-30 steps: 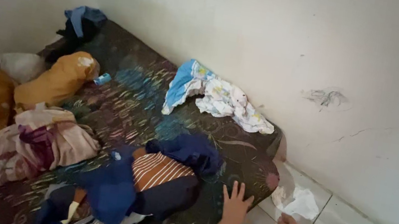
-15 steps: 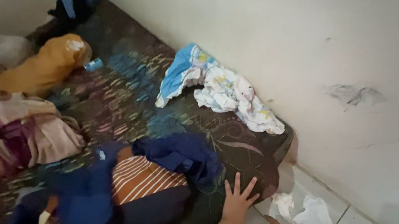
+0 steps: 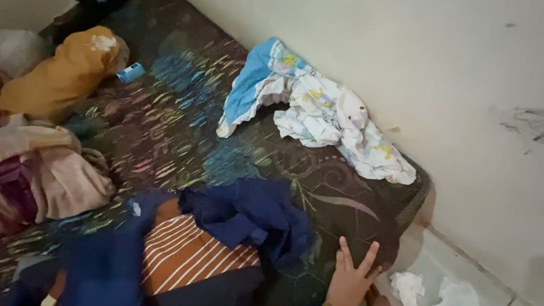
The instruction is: Organize makeup items on a small storage unit.
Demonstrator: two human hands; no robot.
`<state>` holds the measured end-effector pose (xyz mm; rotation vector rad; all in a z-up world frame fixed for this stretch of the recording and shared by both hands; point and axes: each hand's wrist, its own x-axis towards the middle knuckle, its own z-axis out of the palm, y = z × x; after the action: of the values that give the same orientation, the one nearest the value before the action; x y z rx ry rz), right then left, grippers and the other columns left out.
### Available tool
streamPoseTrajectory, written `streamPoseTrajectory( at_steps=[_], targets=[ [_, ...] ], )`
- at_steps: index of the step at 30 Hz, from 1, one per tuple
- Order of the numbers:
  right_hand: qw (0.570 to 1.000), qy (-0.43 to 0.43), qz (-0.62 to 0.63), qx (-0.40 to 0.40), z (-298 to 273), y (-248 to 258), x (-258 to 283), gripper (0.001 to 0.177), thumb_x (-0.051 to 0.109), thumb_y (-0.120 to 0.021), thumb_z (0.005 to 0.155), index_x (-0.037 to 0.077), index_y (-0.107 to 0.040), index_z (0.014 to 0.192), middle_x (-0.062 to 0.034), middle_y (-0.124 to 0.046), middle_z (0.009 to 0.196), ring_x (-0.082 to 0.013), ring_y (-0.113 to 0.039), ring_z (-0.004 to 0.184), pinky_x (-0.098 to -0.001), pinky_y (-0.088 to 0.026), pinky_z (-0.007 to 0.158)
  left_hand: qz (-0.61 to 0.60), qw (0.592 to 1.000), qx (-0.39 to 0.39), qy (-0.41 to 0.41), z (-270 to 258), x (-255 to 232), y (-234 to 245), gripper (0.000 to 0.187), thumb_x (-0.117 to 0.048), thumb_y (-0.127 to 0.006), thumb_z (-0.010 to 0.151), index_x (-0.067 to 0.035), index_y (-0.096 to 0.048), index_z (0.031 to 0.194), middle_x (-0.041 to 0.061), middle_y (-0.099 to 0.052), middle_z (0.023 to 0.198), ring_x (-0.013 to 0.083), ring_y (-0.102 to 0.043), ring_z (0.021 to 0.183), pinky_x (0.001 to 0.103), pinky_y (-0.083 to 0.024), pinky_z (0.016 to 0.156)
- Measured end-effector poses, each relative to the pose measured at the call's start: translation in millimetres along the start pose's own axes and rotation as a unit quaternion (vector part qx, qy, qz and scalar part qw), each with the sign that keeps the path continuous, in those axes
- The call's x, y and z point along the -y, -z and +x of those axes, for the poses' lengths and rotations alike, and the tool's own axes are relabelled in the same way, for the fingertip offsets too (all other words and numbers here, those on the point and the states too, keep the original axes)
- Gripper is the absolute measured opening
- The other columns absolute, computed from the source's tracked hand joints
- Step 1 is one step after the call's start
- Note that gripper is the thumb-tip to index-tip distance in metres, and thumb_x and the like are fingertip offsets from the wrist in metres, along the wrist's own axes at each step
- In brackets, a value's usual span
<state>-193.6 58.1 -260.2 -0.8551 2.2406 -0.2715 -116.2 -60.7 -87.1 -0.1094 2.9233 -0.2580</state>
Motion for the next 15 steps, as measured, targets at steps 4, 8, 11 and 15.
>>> streamPoseTrajectory(
  at_steps=[4, 8, 11, 15],
  targets=[
    [0.981, 0.05, -0.189, -0.009, 47.9, -44.9, -28.0, 0.05, 0.014, -0.054, 0.101, 0.007, -0.044, 0.149, -0.014, -0.052, 0.145, -0.0325, -0.062, 0.109, -0.0429, -0.052, 0.1, 0.026, 0.999, -0.029, -0.001, 1.4, -1.1, -10.6, 0.063, -0.028, -0.059, 0.101, -0.033, -0.038, 0.16, 0.013, 0.015, 0.174, 0.0751, -0.011, 0.137, 0.07, -0.029, 0.108],
    [0.985, -0.004, -0.149, -0.086, 15.5, -29.5, -4.7, 0.047, 0.024, -0.063, 0.095, 0.008, -0.05, 0.137, -0.0101, -0.051, 0.142, -0.0325, -0.054, 0.123, -0.0398, -0.056, 0.096, -0.012, 0.999, -0.034, -0.002, -0.9, 0.4, -6.2, 0.053, -0.031, -0.057, 0.107, -0.029, -0.043, 0.158, 0.012, 0.012, 0.178, 0.0752, -0.01, 0.141, 0.07, -0.027, 0.111],
    [0.993, -0.05, -0.101, -0.037, 10.9, -37.2, -21.4, 0.03, 0.022, -0.05, 0.106, 0.011, -0.055, 0.133, -0.0097, -0.059, 0.133, -0.0292, -0.062, 0.116, -0.0407, -0.059, 0.092, -0.014, 1.0, -0.022, -0.005, 3.2, -1.2, -10.2, 0.056, -0.033, -0.056, 0.105, -0.031, -0.038, 0.159, 0.011, 0.014, 0.176, 0.0759, -0.009, 0.14, 0.072, -0.026, 0.11],
    [0.992, -0.103, -0.003, -0.078, -65.0, -44.0, -24.2, 0.028, 0.025, -0.057, 0.101, 0.007, -0.059, 0.123, -0.0129, -0.064, 0.12, -0.0291, -0.067, 0.108, -0.0402, -0.059, 0.092, 0.032, 0.999, 0.004, -0.004, -3.0, 0.3, 9.4, 0.071, -0.026, -0.061, 0.1, -0.036, -0.03, 0.163, 0.014, 0.017, 0.174, 0.0749, -0.01, 0.138, 0.07, -0.027, 0.108]
  ],
)
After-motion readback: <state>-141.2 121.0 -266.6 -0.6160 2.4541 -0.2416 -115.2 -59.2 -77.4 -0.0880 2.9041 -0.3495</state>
